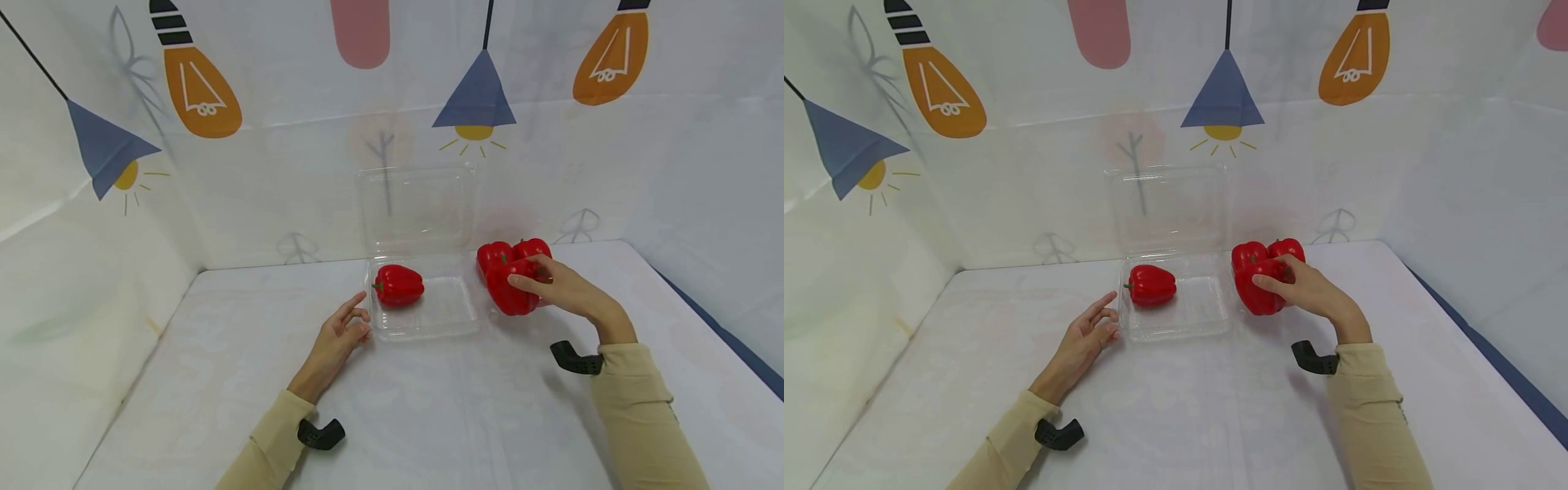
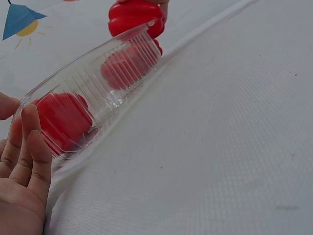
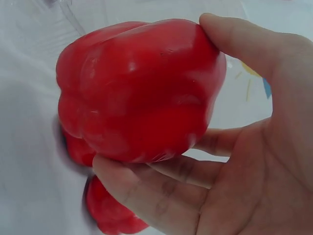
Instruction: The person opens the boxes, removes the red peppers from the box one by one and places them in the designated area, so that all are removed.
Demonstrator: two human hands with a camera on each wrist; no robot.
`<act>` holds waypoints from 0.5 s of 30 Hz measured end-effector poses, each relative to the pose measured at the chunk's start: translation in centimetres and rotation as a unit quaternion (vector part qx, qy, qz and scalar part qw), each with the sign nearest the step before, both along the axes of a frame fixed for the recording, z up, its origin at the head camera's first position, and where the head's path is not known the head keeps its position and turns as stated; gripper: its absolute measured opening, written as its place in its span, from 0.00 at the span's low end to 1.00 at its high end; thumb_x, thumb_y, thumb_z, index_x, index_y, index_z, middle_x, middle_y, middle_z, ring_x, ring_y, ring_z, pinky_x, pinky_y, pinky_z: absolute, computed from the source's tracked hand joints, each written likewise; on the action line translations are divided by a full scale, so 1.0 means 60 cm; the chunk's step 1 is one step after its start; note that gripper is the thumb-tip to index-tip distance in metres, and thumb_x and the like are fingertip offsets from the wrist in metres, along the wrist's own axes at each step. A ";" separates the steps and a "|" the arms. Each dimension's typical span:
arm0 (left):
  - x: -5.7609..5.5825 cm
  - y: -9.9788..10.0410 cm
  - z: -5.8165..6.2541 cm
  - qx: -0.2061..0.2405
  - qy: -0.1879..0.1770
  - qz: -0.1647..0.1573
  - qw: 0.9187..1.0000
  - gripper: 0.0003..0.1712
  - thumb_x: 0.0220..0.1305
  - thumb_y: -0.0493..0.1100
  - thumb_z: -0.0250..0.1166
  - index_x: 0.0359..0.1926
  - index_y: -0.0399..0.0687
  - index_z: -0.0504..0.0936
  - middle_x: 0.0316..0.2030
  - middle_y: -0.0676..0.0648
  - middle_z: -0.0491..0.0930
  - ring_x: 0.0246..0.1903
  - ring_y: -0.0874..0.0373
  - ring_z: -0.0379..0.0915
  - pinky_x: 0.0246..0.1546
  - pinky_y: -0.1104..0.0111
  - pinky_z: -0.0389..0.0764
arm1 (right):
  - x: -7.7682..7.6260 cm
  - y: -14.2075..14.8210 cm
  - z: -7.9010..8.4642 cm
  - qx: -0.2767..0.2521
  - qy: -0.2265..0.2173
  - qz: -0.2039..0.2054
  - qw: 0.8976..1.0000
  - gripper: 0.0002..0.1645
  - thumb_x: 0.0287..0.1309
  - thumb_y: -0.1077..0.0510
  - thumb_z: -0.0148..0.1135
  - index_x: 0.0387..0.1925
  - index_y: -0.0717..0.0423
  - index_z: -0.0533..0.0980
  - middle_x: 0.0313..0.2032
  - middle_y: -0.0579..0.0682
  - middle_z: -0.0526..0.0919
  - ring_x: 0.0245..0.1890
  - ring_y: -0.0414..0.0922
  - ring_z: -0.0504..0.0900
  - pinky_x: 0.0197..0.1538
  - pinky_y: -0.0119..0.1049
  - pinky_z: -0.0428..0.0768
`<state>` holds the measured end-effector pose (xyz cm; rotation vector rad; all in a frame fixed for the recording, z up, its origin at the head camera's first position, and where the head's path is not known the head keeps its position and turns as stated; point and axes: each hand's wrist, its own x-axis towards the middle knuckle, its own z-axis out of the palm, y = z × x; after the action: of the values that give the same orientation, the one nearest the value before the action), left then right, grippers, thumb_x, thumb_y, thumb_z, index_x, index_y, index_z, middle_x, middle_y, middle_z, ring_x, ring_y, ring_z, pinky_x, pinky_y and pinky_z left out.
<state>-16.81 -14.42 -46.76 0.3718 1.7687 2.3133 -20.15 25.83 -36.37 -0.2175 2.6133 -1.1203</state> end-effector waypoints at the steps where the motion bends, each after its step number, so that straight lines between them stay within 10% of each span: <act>1: 0.000 0.000 0.001 -0.001 0.000 0.001 1.000 0.37 0.64 0.32 0.56 0.72 0.43 0.52 0.41 0.50 0.68 0.33 0.66 0.72 0.39 0.77 0.78 | 0.000 0.001 0.000 0.007 -0.002 -0.002 1.000 0.50 0.53 0.33 0.60 0.66 0.58 0.53 0.60 0.63 0.63 0.59 0.61 0.64 0.46 0.49 0.82; 15: 0.001 0.001 0.001 0.002 -0.001 -0.001 1.000 0.36 0.64 0.32 0.57 0.71 0.45 0.55 0.41 0.51 0.68 0.33 0.66 0.71 0.38 0.77 0.77 | 0.001 0.008 -0.011 0.099 -0.027 0.020 0.995 0.49 0.54 0.30 0.55 0.64 0.59 0.56 0.55 0.61 0.69 0.47 0.51 0.77 0.46 0.48 0.80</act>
<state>-16.78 -14.38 -46.69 0.3715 1.7623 2.3162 -20.09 26.30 -37.03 -0.1923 2.6373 -0.8362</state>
